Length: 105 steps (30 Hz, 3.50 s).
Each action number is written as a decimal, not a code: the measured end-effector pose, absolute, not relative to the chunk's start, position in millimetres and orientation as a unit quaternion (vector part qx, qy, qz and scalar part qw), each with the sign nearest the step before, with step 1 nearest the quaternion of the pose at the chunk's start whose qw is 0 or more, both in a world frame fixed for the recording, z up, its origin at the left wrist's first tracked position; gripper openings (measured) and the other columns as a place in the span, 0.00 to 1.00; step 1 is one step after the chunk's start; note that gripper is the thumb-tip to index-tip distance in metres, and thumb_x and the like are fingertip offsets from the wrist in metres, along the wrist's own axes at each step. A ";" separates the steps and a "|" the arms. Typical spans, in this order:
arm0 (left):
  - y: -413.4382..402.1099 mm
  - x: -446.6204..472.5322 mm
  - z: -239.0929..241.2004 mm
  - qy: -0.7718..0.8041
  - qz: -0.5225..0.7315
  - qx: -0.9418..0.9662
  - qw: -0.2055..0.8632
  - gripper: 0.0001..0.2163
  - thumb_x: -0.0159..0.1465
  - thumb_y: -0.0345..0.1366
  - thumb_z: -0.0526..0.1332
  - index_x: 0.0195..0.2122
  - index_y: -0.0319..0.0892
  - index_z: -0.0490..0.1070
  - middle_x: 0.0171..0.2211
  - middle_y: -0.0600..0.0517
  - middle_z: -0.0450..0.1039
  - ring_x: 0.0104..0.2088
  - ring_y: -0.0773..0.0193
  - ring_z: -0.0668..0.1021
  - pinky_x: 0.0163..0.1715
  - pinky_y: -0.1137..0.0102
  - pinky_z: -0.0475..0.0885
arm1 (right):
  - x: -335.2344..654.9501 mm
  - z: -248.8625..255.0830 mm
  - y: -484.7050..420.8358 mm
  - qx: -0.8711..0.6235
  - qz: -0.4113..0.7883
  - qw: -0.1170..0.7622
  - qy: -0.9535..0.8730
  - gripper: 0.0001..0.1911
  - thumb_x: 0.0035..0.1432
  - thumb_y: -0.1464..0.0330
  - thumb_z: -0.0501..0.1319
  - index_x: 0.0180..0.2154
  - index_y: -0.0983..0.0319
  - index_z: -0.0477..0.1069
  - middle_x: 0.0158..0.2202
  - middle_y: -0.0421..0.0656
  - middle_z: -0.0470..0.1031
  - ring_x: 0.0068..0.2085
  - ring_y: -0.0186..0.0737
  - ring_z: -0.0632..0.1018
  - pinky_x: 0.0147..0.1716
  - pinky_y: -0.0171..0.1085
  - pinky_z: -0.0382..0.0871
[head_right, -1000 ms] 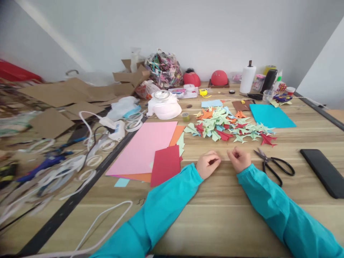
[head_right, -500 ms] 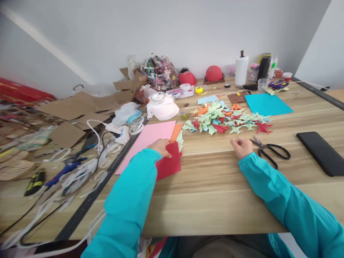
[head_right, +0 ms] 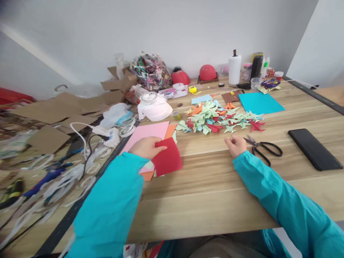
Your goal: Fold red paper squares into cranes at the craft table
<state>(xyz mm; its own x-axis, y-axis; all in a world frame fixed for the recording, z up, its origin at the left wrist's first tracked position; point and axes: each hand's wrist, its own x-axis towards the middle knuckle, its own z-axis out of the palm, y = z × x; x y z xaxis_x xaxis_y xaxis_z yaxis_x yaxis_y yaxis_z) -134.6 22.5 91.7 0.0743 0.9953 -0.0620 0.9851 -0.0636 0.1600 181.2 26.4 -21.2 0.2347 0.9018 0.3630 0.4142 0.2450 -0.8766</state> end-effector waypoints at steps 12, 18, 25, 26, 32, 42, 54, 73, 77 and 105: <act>0.4 -44.2 27.1 0.465 0.534 0.387 0.590 0.20 0.43 0.42 0.69 0.35 0.36 0.72 0.30 0.48 0.77 0.33 0.57 0.78 0.36 0.62 0.72 | 177.6 -6.7 -1.4 -0.405 0.167 0.509 -0.741 0.26 0.45 0.74 0.55 0.50 0.60 0.60 0.45 0.49 0.67 0.44 0.44 0.72 0.34 0.41 0.71; -5.3 -34.3 14.8 0.430 0.572 0.303 0.629 0.20 0.43 0.37 0.69 0.37 0.37 0.69 0.32 0.47 0.77 0.37 0.55 0.78 0.40 0.61 0.72 | 174.3 -2.4 -3.9 -0.353 0.034 0.368 -0.860 0.30 0.47 0.78 0.54 0.54 0.60 0.57 0.54 0.52 0.61 0.55 0.50 0.64 0.50 0.53 0.63; -6.5 -37.5 6.1 0.420 0.591 0.289 0.625 0.20 0.45 0.35 0.68 0.39 0.37 0.67 0.37 0.45 0.76 0.41 0.53 0.77 0.42 0.60 0.72 | 176.0 0.5 -6.7 -0.320 0.014 0.297 -0.900 0.31 0.51 0.66 0.60 0.56 0.62 0.55 0.56 0.54 0.59 0.58 0.53 0.60 0.52 0.53 0.60; -7.0 -38.2 4.4 0.415 0.590 0.294 0.627 0.20 0.46 0.36 0.68 0.40 0.38 0.66 0.38 0.45 0.75 0.41 0.53 0.77 0.42 0.60 0.72 | 176.4 0.7 -6.6 -0.317 0.008 0.298 -0.901 0.31 0.51 0.65 0.60 0.56 0.62 0.56 0.56 0.54 0.60 0.58 0.53 0.60 0.52 0.53 0.60; -13.6 -38.8 -0.7 0.401 0.542 0.376 0.636 0.22 0.49 0.36 0.67 0.44 0.38 0.65 0.39 0.45 0.75 0.41 0.55 0.77 0.43 0.61 0.72 | 182.6 3.3 -4.4 -0.305 -0.044 0.318 -0.897 0.21 0.55 0.76 0.53 0.49 0.56 0.66 0.52 0.47 0.68 0.55 0.47 0.66 0.50 0.50 0.61; -12.7 -37.8 -0.7 0.457 0.528 0.407 0.589 0.29 0.48 0.38 0.67 0.49 0.39 0.57 0.32 0.48 0.77 0.32 0.61 0.79 0.32 0.68 0.74 | 185.0 4.8 -1.0 -0.352 -0.102 0.278 -0.888 0.18 0.49 0.78 0.55 0.41 0.58 0.73 0.49 0.46 0.72 0.53 0.48 0.69 0.52 0.53 0.56; -15.3 -33.2 -1.9 0.447 0.546 0.402 0.583 0.26 0.48 0.39 0.67 0.47 0.39 0.61 0.35 0.45 0.76 0.37 0.56 0.78 0.35 0.66 0.74 | 174.2 8.4 -16.0 -0.334 -0.127 0.272 -0.894 0.18 0.54 0.72 0.59 0.47 0.52 0.68 0.49 0.42 0.72 0.53 0.46 0.69 0.55 0.54 0.52; -28.9 -28.4 10.0 0.464 0.541 0.556 0.428 0.06 0.54 0.38 0.63 0.29 0.41 0.73 0.29 0.49 0.75 0.29 0.63 0.75 0.31 0.69 0.71 | 177.7 1.5 -17.7 -0.406 -0.141 0.438 -0.790 0.26 0.48 0.63 0.65 0.49 0.54 0.61 0.52 0.47 0.66 0.54 0.56 0.66 0.54 0.59 0.52; -28.4 -25.4 8.5 0.458 0.573 0.425 0.530 0.11 0.50 0.40 0.66 0.31 0.40 0.72 0.28 0.51 0.75 0.28 0.64 0.76 0.31 0.69 0.72 | 170.1 0.1 -25.3 -0.338 -0.180 0.359 -0.852 0.22 0.50 0.65 0.64 0.48 0.48 0.64 0.52 0.42 0.67 0.54 0.52 0.66 0.55 0.60 0.50; -31.9 -28.2 -4.7 0.419 0.371 0.820 0.120 0.12 0.58 0.27 0.52 0.42 0.38 0.68 0.29 0.47 0.72 0.32 0.61 0.73 0.44 0.58 0.64 | 158.4 18.1 -44.9 -0.388 0.078 0.287 -0.872 0.07 0.55 0.73 0.57 0.34 0.63 0.73 0.33 0.46 0.77 0.33 0.39 0.77 0.32 0.35 0.73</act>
